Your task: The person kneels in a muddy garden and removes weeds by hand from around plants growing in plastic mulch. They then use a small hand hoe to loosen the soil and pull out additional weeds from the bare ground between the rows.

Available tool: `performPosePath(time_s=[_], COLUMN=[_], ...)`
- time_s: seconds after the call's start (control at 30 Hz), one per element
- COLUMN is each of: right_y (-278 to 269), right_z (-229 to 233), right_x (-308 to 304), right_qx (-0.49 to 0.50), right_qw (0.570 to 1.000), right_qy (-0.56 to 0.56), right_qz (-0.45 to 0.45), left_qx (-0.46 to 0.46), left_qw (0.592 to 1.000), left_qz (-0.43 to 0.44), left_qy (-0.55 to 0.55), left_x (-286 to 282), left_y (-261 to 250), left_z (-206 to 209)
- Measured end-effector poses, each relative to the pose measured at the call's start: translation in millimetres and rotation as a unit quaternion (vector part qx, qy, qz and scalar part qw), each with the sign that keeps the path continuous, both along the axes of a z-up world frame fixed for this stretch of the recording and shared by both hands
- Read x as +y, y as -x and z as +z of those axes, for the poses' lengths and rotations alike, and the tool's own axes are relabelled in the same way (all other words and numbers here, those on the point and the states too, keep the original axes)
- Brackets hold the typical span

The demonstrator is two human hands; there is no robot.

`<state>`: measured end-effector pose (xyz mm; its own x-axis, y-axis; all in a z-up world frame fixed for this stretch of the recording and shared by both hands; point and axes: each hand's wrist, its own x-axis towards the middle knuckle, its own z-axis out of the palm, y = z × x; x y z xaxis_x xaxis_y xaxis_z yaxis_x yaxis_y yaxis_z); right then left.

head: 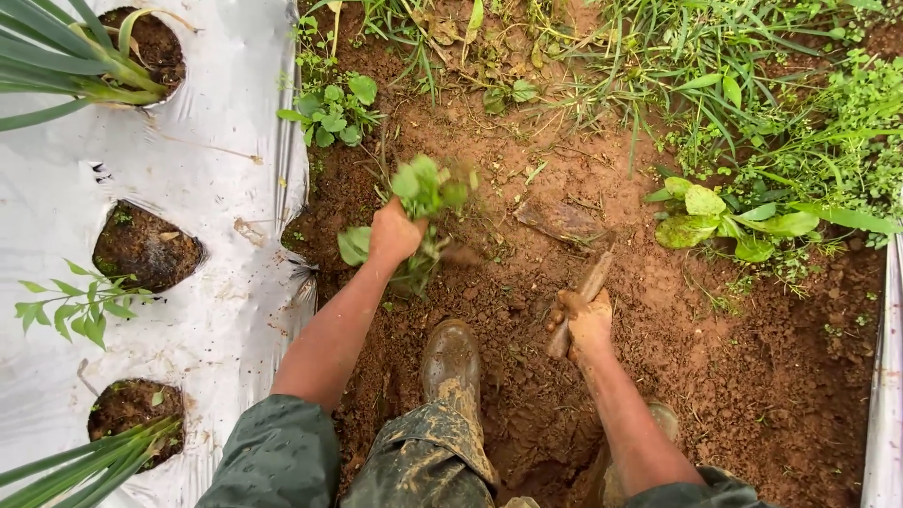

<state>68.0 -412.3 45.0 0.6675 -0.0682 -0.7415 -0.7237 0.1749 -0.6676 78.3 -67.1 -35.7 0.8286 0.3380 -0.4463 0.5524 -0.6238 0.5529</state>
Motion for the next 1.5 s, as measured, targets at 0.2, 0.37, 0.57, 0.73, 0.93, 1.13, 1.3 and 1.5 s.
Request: performPosePath(time_s=[0.2,0.37,0.57,0.73,0.93,1.13,1.3,1.5], right_y=[-1,-5,31,43,19,24,17,24], right_z=[62,65,-11,-6,12,-32,-46,-34], right_x=[33,45,62,53,74,51,31,26], right_qx=[-0.132,-0.289,-0.278,-0.334,-0.304,-0.234,-0.263,-0.26], right_qw=[0.989,0.956,0.937,0.89,0.918,0.803,0.818,0.841], right_qy=[0.035,0.034,0.133,0.222,0.212,0.366,0.358,0.347], right_qz=[0.051,0.032,0.167,0.217,0.14,0.408,0.365,0.324], left_qx=[-0.22,-0.084,-0.102,-0.091,-0.118,-0.141,-0.172,-0.053], left_qw=[0.97,0.967,0.966,0.978,0.976,0.971,0.934,0.759], left_qz=[0.1,0.231,0.236,0.187,0.18,0.192,0.286,0.425], left_qy=[0.007,0.066,0.014,-0.021,-0.016,-0.014,0.126,0.489], left_x=[-22,-38,-14,-20,-12,-8,-16,10], left_y=[-20,2,16,21,31,24,4,29], left_z=[-46,44,-54,-34,-67,-88,35,-8])
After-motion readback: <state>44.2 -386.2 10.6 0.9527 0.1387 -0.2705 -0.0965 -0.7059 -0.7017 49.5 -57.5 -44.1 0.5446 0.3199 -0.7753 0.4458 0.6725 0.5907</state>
